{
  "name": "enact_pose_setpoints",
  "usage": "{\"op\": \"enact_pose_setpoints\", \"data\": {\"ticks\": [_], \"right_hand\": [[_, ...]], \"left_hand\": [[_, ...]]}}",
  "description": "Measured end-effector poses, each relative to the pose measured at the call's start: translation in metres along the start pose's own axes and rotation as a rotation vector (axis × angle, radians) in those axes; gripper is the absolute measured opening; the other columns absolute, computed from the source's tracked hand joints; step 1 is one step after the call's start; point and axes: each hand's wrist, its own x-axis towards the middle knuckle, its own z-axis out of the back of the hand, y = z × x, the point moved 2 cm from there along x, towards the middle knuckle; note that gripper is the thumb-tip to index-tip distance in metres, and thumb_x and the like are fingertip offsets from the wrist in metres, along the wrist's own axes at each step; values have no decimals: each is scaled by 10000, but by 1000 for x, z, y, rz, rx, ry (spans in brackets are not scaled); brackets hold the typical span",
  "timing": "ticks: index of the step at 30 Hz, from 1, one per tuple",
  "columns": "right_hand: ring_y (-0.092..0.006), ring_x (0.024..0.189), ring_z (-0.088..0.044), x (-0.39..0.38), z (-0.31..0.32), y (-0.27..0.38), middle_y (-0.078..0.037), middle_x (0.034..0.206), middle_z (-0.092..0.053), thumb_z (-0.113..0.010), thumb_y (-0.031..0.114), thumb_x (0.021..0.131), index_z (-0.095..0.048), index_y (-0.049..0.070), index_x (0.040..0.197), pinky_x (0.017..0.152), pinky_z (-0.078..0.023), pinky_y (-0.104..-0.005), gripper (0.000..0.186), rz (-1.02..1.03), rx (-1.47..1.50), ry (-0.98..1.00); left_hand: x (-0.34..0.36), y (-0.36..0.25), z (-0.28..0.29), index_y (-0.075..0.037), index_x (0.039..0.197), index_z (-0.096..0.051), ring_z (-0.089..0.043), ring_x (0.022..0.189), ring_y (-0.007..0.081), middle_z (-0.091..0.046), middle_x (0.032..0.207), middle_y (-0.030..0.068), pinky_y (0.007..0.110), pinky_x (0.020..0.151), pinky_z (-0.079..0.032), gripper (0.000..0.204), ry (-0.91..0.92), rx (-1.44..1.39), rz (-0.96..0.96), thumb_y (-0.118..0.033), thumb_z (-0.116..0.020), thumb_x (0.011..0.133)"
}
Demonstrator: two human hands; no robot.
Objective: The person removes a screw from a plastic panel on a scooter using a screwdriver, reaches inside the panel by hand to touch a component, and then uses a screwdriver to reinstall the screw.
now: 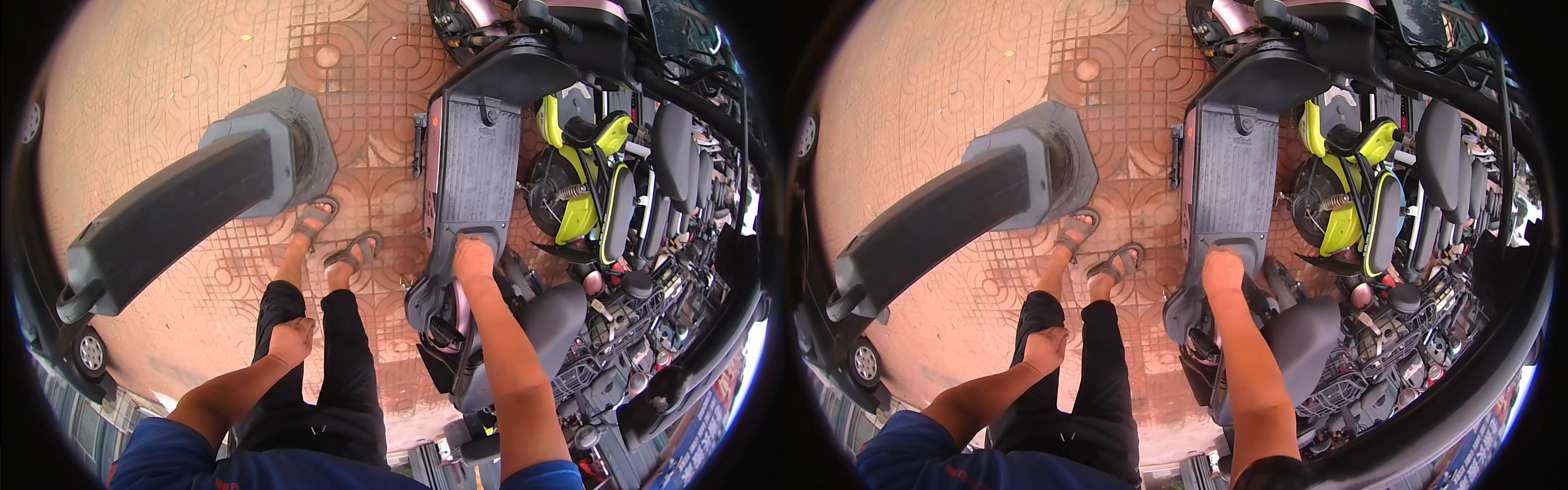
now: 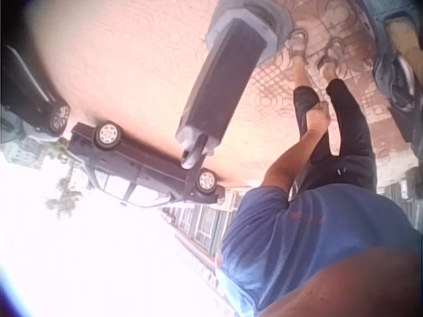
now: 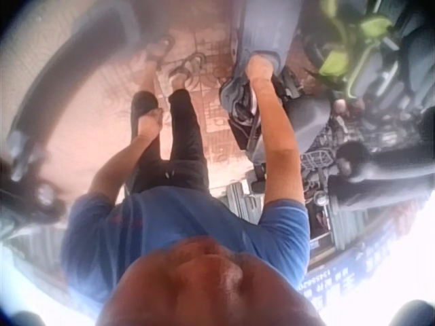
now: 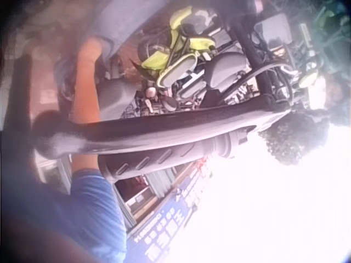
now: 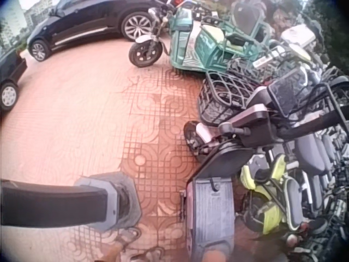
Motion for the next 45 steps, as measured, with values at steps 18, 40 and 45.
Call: {"op": "enact_pose_setpoints", "data": {"ticks": [18,40,45], "right_hand": [[-461,1010,-722,-15,13,18,-256,1063,-754,-689,232,1008,-751,-20,1137,920,-566,-512,290,-310,473,-253],[-449,1055,-672,-49,2,32,-230,1142,-677,-711,139,997,-683,5,1227,927,-552,-512,268,-478,496,-483],[-420,1032,-680,-51,2,28,-208,1157,-664,-728,120,982,-664,8,1265,907,-562,-491,311,-228,377,-680]], "left_hand": [[1,-1,7,-51,1027,-712,-752,866,358,-767,954,153,458,757,-603,97,44,-6,11,-84,-675,943],[195,-117,-53,-36,1200,-726,-713,792,233,-722,875,135,369,719,-562,316,79,-771,135,1,-572,927],[301,-155,-95,-8,1222,-720,-557,729,84,-673,868,0,269,669,-481,296,81,-790,-156,27,-608,950]]}}
